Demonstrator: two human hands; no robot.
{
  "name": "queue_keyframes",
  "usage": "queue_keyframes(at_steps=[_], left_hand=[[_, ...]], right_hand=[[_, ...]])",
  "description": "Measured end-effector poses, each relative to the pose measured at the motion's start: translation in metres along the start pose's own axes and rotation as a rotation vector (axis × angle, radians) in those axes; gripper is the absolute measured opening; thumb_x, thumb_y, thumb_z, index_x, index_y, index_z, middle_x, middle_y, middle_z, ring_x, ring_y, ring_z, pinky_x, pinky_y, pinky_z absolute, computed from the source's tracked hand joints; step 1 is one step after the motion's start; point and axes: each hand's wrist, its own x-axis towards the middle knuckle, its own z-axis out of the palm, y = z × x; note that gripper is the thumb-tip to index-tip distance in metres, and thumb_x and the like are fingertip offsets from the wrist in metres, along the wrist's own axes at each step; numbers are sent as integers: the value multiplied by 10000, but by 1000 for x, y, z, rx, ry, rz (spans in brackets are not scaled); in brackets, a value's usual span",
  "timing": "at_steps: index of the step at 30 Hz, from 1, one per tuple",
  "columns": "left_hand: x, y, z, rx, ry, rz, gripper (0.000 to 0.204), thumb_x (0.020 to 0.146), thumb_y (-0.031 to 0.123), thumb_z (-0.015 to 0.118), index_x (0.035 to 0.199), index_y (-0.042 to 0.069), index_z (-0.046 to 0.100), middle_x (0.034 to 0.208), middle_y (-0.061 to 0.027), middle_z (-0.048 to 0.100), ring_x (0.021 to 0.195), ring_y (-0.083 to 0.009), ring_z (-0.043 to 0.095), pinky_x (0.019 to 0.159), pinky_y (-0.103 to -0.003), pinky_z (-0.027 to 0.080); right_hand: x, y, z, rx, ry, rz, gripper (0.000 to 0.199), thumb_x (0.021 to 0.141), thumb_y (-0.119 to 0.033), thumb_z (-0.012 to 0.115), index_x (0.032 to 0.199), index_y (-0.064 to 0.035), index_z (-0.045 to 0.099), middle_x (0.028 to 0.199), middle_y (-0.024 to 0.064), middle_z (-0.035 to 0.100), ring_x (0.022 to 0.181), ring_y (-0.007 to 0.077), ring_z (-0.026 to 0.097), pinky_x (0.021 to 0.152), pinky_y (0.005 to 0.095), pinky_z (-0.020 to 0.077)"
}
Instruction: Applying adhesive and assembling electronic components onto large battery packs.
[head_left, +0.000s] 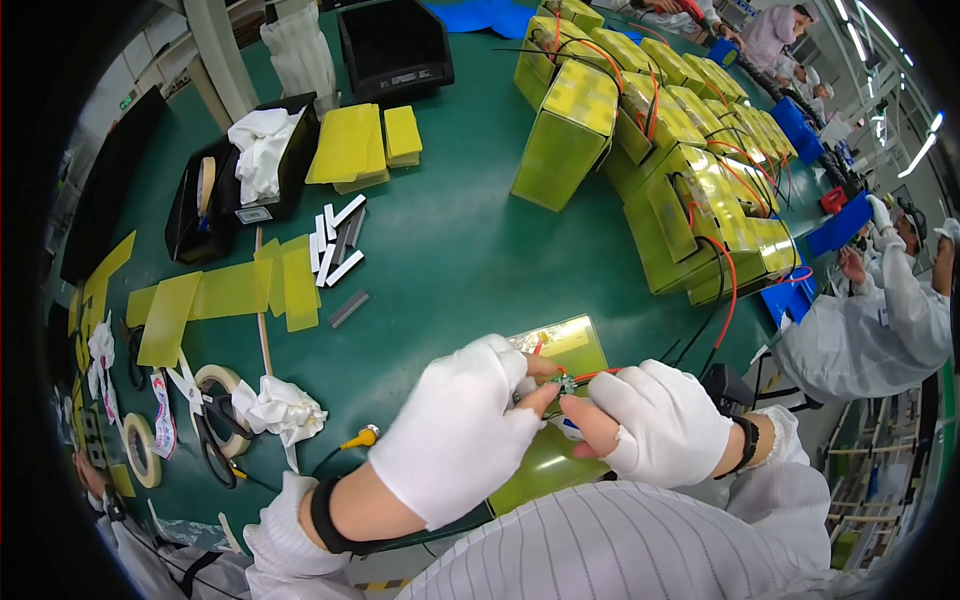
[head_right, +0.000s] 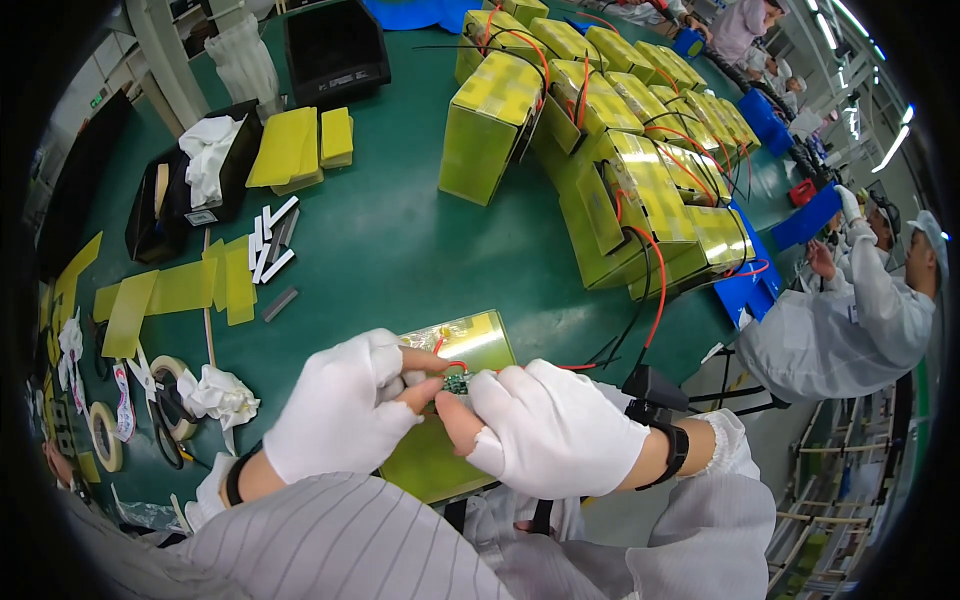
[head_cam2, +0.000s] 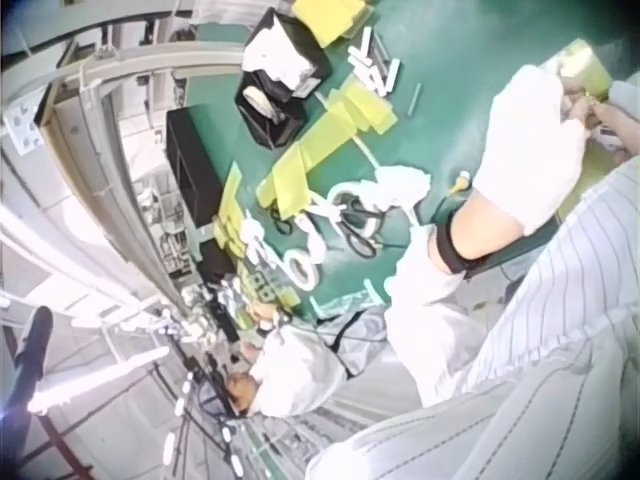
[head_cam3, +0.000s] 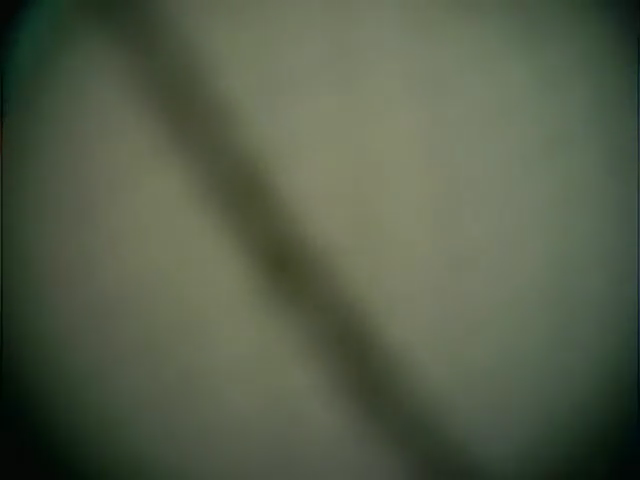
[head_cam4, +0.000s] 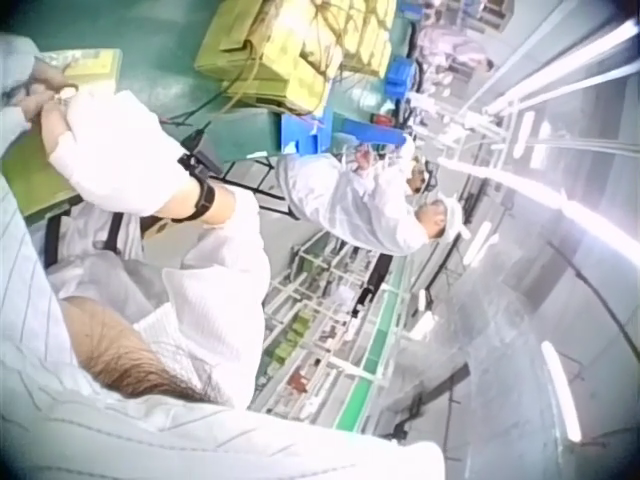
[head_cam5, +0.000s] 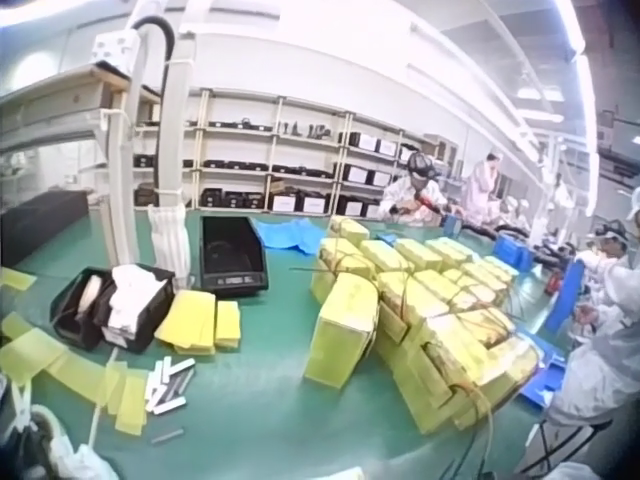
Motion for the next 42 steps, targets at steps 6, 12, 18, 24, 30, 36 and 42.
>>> queue_keyframes(at_steps=[6,12,18,24,30,36,42], left_hand=[[-5,-10,-9,348,-218,221,94,804,62,639,882,14,615,886,-160,592,786,-362,621,694,-411,515],[6,-19,-7,366,-283,185,74,834,92,605,871,31,622,895,-166,591,804,-369,622,692,-419,522],[4,-22,-10,262,-260,220,88,842,105,605,844,20,631,868,-170,589,774,-370,622,681,-416,523],[5,-24,-9,254,-245,254,71,830,79,610,838,11,628,862,-171,589,758,-368,625,678,-412,529],[7,-26,-7,321,-247,241,98,752,81,668,844,47,672,855,-121,603,746,-320,624,664,-386,530],[6,-25,-6,382,-279,148,157,702,115,711,858,106,724,864,-64,623,750,-274,624,661,-362,527],[7,-25,-6,400,-303,132,157,725,135,694,876,120,730,872,-49,628,757,-270,629,672,-353,531]], right_hand=[[15,1,-11,21,-122,-38,539,754,-298,735,1204,-55,564,811,53,545,584,183,519,462,305,380],[7,6,-4,169,-144,46,597,799,-326,729,1278,-60,490,788,45,574,592,214,560,469,335,409],[14,16,-6,256,-238,-38,462,812,-124,619,1212,31,446,727,55,476,553,183,534,390,312,409],[18,21,-8,368,-347,-6,398,827,-102,595,1171,18,435,713,60,459,532,199,531,366,335,417],[20,24,-9,390,-381,-17,398,830,-123,609,1159,9,430,709,64,453,515,201,524,352,344,408],[26,25,-12,413,-407,-44,372,817,-129,621,1120,5,452,690,64,448,493,201,511,346,337,397],[24,27,-9,374,-390,-82,337,821,-122,618,1096,3,470,669,54,442,480,190,502,338,326,389]])
